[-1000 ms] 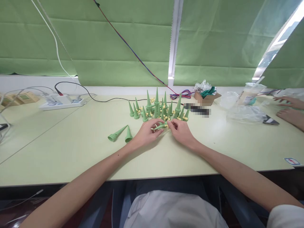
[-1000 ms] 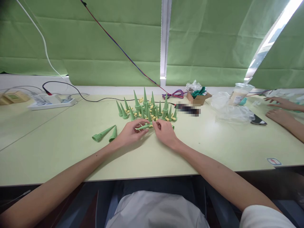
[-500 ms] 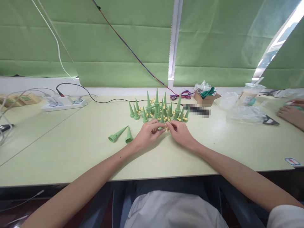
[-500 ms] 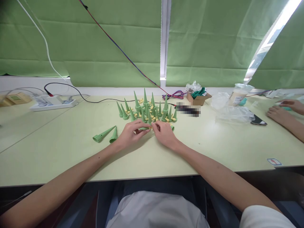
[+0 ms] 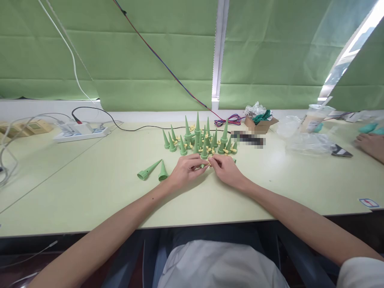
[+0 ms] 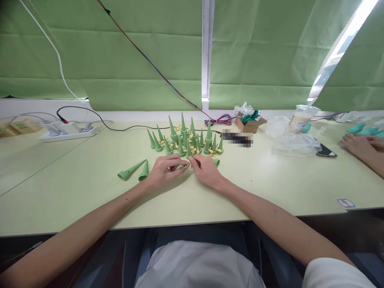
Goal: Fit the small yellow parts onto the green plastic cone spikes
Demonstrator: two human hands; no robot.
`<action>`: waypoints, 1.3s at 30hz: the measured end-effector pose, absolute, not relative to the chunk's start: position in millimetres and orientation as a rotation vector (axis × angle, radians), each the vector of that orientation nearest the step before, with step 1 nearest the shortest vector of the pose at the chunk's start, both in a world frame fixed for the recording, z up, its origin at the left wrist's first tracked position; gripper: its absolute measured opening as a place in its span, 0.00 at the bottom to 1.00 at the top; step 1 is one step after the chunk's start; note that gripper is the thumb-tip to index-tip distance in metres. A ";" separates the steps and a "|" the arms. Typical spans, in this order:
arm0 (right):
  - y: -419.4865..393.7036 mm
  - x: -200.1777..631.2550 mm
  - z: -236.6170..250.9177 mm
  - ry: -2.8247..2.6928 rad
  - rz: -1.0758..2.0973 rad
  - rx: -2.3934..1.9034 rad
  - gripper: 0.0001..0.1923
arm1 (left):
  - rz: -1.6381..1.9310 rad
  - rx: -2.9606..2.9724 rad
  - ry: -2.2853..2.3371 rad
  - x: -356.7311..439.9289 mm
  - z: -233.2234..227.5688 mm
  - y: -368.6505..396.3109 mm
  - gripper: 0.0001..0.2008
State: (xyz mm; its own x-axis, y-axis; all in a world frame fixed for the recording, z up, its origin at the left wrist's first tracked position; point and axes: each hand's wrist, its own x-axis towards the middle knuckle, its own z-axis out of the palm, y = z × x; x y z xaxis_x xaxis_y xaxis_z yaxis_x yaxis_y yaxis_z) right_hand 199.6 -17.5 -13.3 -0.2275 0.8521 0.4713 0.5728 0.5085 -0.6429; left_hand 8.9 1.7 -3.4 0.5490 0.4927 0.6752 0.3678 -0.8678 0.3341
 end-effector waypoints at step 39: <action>-24.2 194.1 -11.3 -2.020 0.606 -1.192 0.25 | 0.668 2.283 1.741 -56.7 29.8 57.0 0.17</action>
